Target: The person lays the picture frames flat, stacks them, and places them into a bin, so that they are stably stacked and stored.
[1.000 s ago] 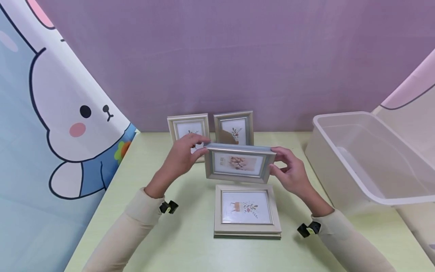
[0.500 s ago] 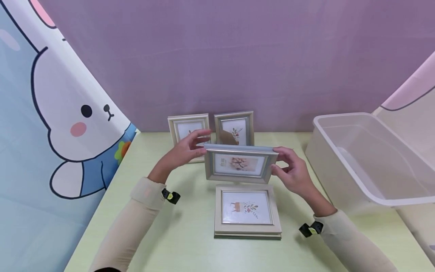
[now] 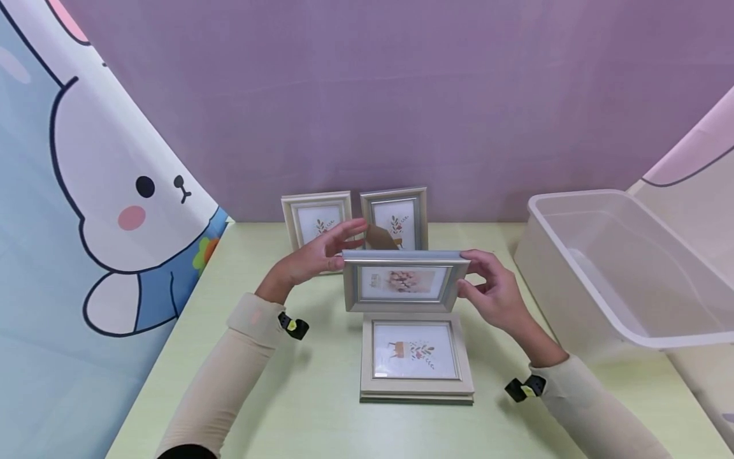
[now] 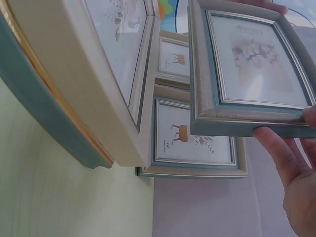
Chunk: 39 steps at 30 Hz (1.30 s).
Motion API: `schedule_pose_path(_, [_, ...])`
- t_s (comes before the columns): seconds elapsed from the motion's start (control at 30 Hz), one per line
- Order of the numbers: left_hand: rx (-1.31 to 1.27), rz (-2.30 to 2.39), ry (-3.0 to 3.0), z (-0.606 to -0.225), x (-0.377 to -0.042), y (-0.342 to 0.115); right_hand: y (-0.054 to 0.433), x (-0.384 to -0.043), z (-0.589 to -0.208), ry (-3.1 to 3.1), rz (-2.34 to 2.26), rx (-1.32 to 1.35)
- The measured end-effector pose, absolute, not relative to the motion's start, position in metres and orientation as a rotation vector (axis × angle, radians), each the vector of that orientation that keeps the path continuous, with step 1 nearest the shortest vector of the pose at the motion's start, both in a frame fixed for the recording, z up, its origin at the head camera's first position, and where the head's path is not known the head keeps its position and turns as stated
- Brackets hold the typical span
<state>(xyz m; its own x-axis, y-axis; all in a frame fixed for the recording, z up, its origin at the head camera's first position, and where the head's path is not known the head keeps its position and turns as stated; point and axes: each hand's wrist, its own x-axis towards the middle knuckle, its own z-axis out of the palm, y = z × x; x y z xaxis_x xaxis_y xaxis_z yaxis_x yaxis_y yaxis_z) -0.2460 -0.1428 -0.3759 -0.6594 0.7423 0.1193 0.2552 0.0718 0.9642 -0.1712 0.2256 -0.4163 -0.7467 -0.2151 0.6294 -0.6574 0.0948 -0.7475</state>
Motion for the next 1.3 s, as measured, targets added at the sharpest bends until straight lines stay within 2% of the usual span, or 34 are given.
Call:
schedule_pose_path(0.87, [0.97, 1.652, 1.97, -0.379, -0.234, -0.154, 0.219, -0.158, -0.419, -2.038, 1.671, 0.839])
schedule_pose_path(1.3, [0.764, 1.77, 2.077, -0.378, -0.212, -0.156, 0.216, -0.153, -0.422, -2.05, 1.662, 0.812])
